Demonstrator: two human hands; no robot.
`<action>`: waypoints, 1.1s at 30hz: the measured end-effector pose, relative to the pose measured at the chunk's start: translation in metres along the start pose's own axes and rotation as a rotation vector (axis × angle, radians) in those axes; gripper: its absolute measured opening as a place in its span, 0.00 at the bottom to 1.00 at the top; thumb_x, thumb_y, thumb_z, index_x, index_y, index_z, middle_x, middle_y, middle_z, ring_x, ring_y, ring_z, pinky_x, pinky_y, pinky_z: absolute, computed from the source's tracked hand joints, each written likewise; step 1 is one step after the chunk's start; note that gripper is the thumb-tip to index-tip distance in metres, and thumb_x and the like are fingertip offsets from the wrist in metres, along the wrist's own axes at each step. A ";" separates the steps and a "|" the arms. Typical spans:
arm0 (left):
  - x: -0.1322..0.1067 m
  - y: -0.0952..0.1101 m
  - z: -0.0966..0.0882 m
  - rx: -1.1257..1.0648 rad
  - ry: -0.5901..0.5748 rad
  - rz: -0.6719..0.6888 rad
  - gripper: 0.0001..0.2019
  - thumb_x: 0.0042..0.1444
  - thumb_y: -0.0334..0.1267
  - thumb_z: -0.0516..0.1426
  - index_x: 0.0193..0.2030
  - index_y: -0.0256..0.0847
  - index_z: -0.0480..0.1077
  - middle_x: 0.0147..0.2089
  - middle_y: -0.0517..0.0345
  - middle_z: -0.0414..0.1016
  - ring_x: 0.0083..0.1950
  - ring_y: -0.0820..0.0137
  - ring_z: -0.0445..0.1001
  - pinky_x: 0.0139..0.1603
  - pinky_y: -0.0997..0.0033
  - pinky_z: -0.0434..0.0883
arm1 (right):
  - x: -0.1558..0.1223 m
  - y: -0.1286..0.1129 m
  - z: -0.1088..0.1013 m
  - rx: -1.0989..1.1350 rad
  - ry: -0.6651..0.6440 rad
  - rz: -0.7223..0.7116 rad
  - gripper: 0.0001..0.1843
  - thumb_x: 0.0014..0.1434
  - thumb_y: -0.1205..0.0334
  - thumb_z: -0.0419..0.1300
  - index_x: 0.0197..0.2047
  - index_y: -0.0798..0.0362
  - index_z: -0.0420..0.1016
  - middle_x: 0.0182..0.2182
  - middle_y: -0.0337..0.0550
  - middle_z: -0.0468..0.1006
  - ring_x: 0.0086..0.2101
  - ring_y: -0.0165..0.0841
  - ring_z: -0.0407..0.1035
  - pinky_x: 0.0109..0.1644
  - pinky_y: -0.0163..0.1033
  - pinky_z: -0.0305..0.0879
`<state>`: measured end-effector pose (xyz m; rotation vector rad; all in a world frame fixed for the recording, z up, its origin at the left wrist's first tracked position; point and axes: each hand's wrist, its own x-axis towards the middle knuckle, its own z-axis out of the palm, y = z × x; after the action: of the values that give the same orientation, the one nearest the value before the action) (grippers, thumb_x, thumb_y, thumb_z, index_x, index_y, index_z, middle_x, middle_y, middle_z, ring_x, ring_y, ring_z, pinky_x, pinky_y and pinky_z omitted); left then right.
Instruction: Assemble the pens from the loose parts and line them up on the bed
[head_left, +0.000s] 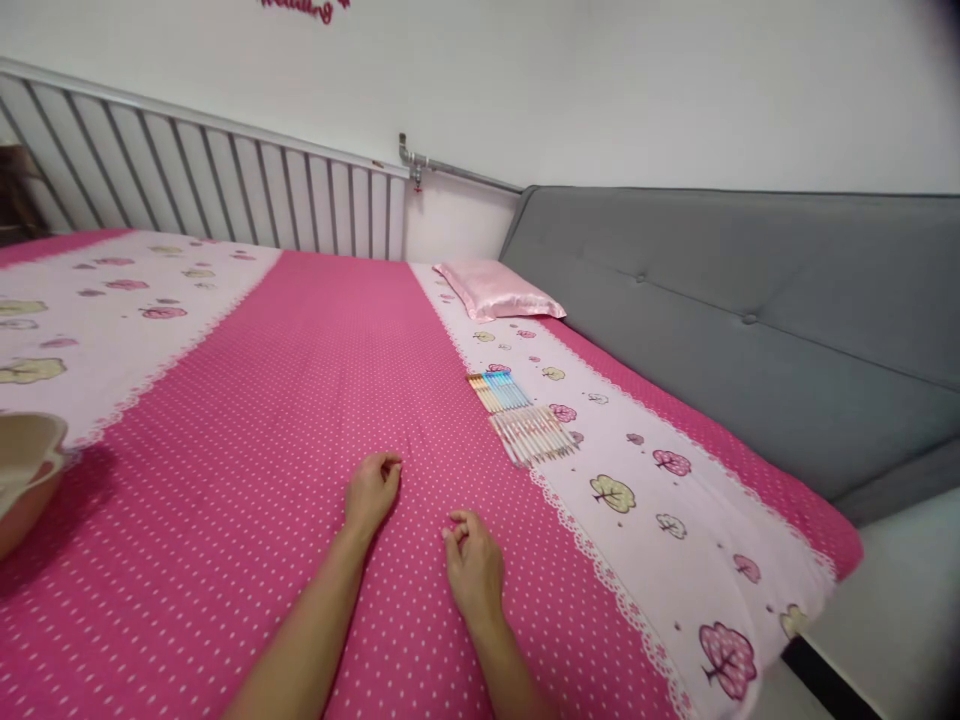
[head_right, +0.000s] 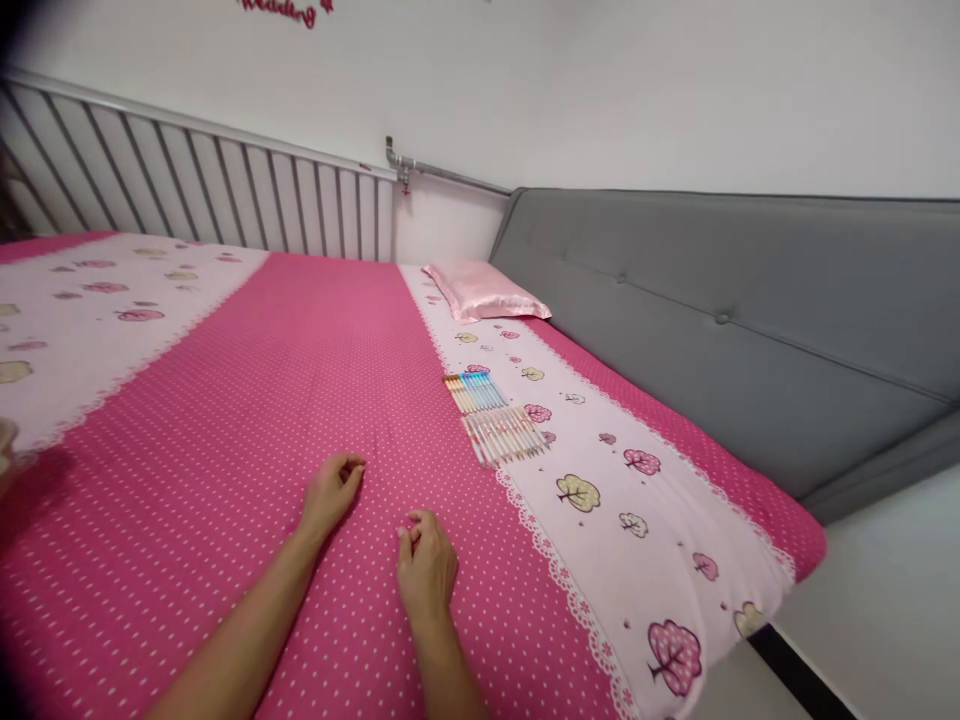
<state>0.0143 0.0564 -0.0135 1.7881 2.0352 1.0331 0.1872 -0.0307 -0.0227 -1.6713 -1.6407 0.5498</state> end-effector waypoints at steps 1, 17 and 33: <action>-0.001 -0.001 0.000 -0.004 0.014 0.023 0.11 0.54 0.37 0.50 0.38 0.38 0.71 0.37 0.53 0.75 0.36 0.67 0.72 0.38 0.68 0.69 | 0.001 -0.001 0.001 -0.010 0.006 0.002 0.12 0.59 0.60 0.50 0.43 0.52 0.69 0.27 0.39 0.74 0.30 0.36 0.69 0.33 0.36 0.59; -0.021 0.007 0.002 -0.023 0.099 0.028 0.14 0.56 0.32 0.47 0.47 0.37 0.66 0.44 0.48 0.73 0.45 0.63 0.72 0.44 0.63 0.68 | 0.009 -0.002 0.006 -0.097 0.053 -0.006 0.14 0.59 0.59 0.49 0.46 0.54 0.68 0.23 0.38 0.74 0.26 0.34 0.68 0.29 0.34 0.55; -0.117 -0.020 -0.090 -0.131 -0.136 -0.039 0.24 0.53 0.32 0.49 0.59 0.30 0.58 0.35 0.52 0.74 0.32 0.71 0.72 0.34 0.71 0.69 | -0.019 -0.012 -0.007 0.147 0.007 0.040 0.29 0.55 0.58 0.51 0.57 0.63 0.59 0.25 0.41 0.75 0.26 0.34 0.69 0.32 0.37 0.62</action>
<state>-0.0294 -0.0841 0.0076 1.6969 1.8697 0.9817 0.1824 -0.0513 -0.0125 -1.5997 -1.5270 0.6674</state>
